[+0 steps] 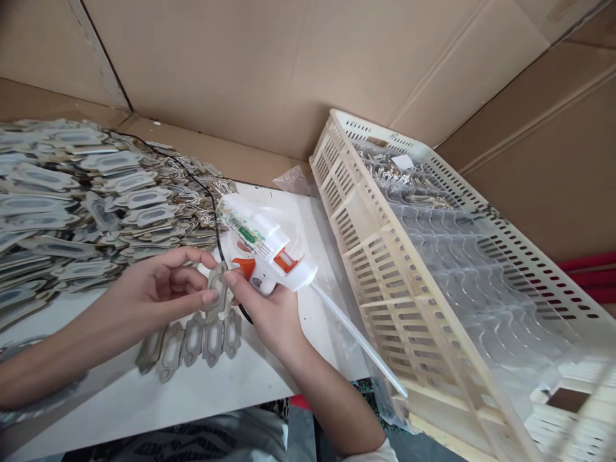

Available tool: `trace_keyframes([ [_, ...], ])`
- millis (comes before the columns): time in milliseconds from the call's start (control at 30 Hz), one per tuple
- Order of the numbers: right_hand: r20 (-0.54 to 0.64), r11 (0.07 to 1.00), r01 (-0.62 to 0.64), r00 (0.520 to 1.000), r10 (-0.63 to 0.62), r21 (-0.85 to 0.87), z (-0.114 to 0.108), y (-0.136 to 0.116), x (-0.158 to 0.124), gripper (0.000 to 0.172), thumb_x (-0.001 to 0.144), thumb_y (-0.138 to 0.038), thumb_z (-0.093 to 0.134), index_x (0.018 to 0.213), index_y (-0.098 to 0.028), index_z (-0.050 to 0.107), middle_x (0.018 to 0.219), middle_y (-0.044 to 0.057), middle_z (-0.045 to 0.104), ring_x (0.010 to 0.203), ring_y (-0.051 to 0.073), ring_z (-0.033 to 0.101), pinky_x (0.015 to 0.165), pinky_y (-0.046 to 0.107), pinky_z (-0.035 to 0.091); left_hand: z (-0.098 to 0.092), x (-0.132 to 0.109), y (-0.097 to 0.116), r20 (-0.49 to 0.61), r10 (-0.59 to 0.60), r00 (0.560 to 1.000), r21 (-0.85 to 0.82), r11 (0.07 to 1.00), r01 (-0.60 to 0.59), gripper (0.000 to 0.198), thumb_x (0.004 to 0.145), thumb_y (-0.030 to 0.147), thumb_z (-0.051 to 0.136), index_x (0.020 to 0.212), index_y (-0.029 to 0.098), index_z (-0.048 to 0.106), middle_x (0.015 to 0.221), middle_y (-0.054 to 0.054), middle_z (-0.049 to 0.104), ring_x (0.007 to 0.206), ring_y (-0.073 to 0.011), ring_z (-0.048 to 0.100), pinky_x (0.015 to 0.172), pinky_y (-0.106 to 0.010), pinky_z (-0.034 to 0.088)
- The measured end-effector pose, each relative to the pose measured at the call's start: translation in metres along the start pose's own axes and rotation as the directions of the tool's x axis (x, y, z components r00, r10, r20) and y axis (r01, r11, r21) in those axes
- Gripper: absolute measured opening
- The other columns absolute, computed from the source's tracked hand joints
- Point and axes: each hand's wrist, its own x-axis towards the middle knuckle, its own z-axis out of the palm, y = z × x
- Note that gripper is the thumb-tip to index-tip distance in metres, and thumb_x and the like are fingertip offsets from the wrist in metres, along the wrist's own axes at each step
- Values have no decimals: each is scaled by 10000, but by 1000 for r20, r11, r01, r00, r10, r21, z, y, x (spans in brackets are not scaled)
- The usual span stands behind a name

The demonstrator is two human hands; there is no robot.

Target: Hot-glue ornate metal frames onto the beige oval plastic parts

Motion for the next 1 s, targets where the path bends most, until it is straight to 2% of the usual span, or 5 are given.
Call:
trace_keyframes([
  [167,102,990,97,991,-87,-100,-22,1,3,316,779,-533,760,828,-223,721,738,21,700,512,133,559,483,278,497,-31,3,-1,-195,76,978,92,994,-59,454,680,399,820,1061,198,674,674,-7,715,592,-155,657,541,-202,520],
  [267,209,968,130,974,-84,-215,-31,2,5,254,787,-446,776,729,-222,672,706,11,650,603,160,583,555,290,495,-45,2,-1,-282,110,953,115,990,-80,410,669,377,832,1026,223,700,660,6,715,603,-173,679,557,-216,552],
  [433,336,928,171,940,-53,-332,-25,-4,5,234,733,-289,785,655,-222,575,790,-10,590,663,140,549,636,274,473,-47,-4,-1,-283,131,950,95,990,-108,336,672,333,824,983,236,739,662,16,715,578,-132,654,536,-165,541],
  [800,367,917,217,926,-86,-334,-24,-2,4,203,749,-264,773,675,-230,587,751,-20,592,646,139,545,602,257,467,-48,-6,-2,-306,132,943,29,991,-129,354,659,279,807,998,201,744,681,6,718,585,-122,662,535,-157,548],
  [1000,368,914,184,929,-42,-362,-29,4,3,269,812,-378,762,648,-233,606,799,19,643,686,172,579,637,298,492,-46,-10,5,-310,110,944,17,994,-111,350,680,271,814,1012,185,747,675,-4,710,587,-118,645,532,-167,536],
])
